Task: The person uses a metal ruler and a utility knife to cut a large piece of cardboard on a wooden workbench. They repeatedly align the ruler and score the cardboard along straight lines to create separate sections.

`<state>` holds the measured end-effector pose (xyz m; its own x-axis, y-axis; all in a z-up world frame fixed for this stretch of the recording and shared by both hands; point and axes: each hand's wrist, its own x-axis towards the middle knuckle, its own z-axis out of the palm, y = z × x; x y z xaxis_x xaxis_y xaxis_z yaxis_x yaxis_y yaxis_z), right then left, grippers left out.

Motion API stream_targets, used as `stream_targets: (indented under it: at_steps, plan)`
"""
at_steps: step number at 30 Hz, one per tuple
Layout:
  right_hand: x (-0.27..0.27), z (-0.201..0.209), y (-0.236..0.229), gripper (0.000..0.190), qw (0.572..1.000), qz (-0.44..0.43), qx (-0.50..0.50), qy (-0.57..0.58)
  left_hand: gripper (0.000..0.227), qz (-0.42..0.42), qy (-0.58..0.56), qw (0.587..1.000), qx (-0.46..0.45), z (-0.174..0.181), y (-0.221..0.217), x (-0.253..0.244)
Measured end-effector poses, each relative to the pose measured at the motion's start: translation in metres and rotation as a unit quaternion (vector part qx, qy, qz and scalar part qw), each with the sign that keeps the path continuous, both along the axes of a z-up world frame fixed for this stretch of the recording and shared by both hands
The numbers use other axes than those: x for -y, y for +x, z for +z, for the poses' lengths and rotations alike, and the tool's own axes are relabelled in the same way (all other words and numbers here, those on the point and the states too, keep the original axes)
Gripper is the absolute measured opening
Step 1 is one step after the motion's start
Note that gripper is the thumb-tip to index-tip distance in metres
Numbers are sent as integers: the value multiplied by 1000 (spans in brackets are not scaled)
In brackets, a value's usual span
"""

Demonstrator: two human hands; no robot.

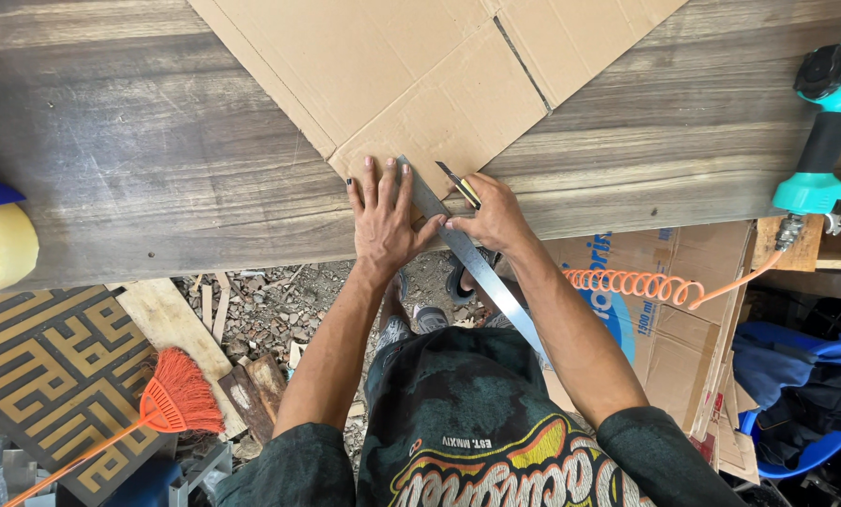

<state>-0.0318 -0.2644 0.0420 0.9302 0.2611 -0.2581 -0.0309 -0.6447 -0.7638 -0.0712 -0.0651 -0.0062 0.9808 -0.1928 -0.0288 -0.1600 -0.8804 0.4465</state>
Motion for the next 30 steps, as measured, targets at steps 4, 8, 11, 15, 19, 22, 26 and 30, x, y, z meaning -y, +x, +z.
stream_targets:
  at_steps: [4, 8, 11, 15, 19, 22, 26, 30]
  plan:
    - [-2, 8, 2, 49, 1000, 1, -24, -20, 93, 0, -5, 1000, 4, 2, 0, 0]
    - [-2, 8, 1, 50, 999, 5, -30, -36, 92, -1, -4, 1000, 0, 3, 1, 1]
    - [-2, 8, 1, 50, 998, 5, -40, -44, 91, -2, -3, 1000, 4, 5, 1, 1]
    - [2, 2, -1, 49, 998, 17, -19, -50, 90, 4, -13, 999, 41, 3, 0, 2]
    - [0, 4, -1, 49, 998, 20, -12, -50, 91, 6, -11, 999, 47, -2, -1, 2]
    - [0, 3, -2, 47, 999, 9, -11, -39, 91, 5, -10, 998, 60, -3, -1, 2]
    - [1, 4, -4, 48, 999, 11, -11, -50, 91, 8, -14, 999, 50, -1, 0, 3]
    - [3, 0, -6, 47, 998, 10, -10, -54, 90, 7, -10, 999, 44, 1, -1, 3]
